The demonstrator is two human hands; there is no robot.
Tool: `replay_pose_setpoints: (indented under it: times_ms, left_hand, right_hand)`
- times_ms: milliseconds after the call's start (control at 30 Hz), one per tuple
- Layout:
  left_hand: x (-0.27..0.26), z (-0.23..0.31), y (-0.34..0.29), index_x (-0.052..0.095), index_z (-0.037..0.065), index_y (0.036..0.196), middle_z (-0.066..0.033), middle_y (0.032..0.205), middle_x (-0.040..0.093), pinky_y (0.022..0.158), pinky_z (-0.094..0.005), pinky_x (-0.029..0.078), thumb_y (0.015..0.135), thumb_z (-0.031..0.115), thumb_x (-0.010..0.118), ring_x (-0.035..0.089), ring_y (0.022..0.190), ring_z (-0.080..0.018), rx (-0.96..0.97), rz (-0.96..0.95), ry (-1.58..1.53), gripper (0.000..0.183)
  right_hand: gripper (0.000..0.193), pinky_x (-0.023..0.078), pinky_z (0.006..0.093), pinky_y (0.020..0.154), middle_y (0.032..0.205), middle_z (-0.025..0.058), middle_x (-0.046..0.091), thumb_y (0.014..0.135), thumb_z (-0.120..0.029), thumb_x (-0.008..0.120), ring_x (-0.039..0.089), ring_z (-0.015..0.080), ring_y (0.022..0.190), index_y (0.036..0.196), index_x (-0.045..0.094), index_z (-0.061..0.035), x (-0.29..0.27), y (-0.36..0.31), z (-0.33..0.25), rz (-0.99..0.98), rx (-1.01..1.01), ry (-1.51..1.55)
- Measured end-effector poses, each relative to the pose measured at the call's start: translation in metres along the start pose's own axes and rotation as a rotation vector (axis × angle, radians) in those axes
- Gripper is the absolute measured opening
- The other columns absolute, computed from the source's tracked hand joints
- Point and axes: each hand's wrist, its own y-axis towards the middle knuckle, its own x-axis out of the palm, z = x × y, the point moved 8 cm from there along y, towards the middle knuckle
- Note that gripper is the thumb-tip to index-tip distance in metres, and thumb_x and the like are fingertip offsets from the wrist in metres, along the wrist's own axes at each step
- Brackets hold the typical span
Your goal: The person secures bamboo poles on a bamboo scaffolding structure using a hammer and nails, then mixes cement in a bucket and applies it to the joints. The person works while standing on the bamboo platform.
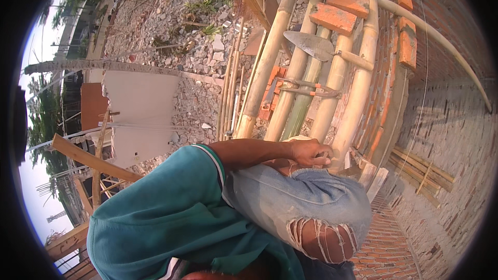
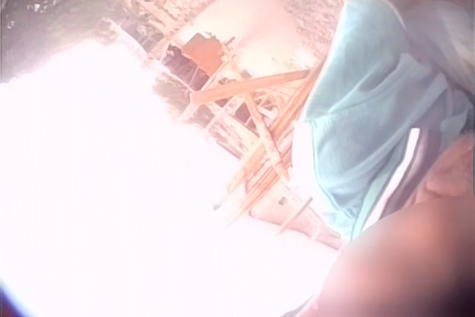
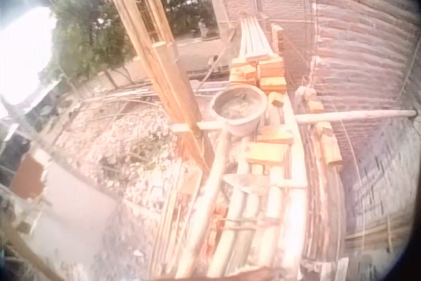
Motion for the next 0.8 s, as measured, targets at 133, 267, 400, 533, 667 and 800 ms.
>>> replay_pose_setpoints:
  times_ms: [133,267,400,533,667,800]
  left_hand:
    - [-0.006,0.006,-0.004,0.062,0.005,0.123,-0.0208,0.085,0.072,0.073,-0.0463,0.055,0.104,0.047,0.056,0.072,0.079,-0.0359,0.012,0.02,-0.034,0.047]
    - [-0.011,0.011,-0.009,0.062,0.006,0.122,-0.0168,0.077,0.071,0.072,-0.0471,0.055,0.105,0.048,0.052,0.072,0.076,-0.0338,0.049,0.009,-0.085,0.046]
    - [-0.006,-0.001,-0.011,0.061,0.007,0.121,-0.015,0.073,0.069,0.07,-0.0484,0.054,0.106,0.045,0.052,0.071,0.075,-0.0351,-0.013,-0.073,-0.199,0.042]
    - [-0.002,-0.005,-0.005,0.063,0.008,0.119,-0.0181,0.078,0.069,0.072,-0.0482,0.055,0.106,0.043,0.051,0.07,0.076,-0.0364,0.047,-0.029,-0.244,0.039]
    - [-0.003,-0.007,-0.002,0.061,0.004,0.113,-0.0205,0.078,0.069,0.073,-0.0498,0.055,0.104,0.04,0.053,0.071,0.077,-0.0377,0.125,0.033,-0.27,0.037]
    - [-0.002,-0.008,-0.003,0.06,0.001,0.11,-0.026,0.081,0.068,0.076,-0.053,0.054,0.103,0.038,0.054,0.069,0.083,-0.0444,0.108,0.016,-0.276,0.038]
  right_hand:
    - [0.062,0.039,0.0517,0.111,0.137,0.0228,0.058,0.089,-0.034,0.074,0.056,0.0427,0.126,0.14,0.056,-0.0029,-0.01,0.004,0.0,-0.027,0.034,-0.057]
    - [0.062,0.039,0.0514,0.111,0.135,0.0218,0.06,0.089,-0.035,0.075,0.057,0.0418,0.125,0.139,0.058,-0.0033,-0.019,0.012,-0.004,-0.062,0.052,-0.11]
    - [0.061,0.039,0.0512,0.111,0.134,0.0208,0.061,0.088,-0.035,0.076,0.057,0.0408,0.124,0.138,0.059,-0.0037,-0.024,0.018,-0.012,-0.108,0.058,-0.16]
    - [0.061,0.039,0.051,0.111,0.133,0.0198,0.062,0.087,-0.035,0.077,0.058,0.0399,0.123,0.137,0.06,-0.0041,-0.026,0.02,-0.017,-0.115,0.086,-0.186]
    - [0.06,0.038,0.0507,0.111,0.131,0.0188,0.063,0.087,-0.036,0.077,0.059,0.039,0.122,0.136,0.061,-0.0045,-0.021,0.027,-0.019,-0.127,0.095,-0.196]
    - [0.06,0.038,0.0505,0.111,0.13,0.0178,0.065,0.086,-0.036,0.078,0.06,0.0381,0.122,0.134,0.062,-0.0049,-0.015,0.034,-0.029,-0.145,0.079,-0.187]
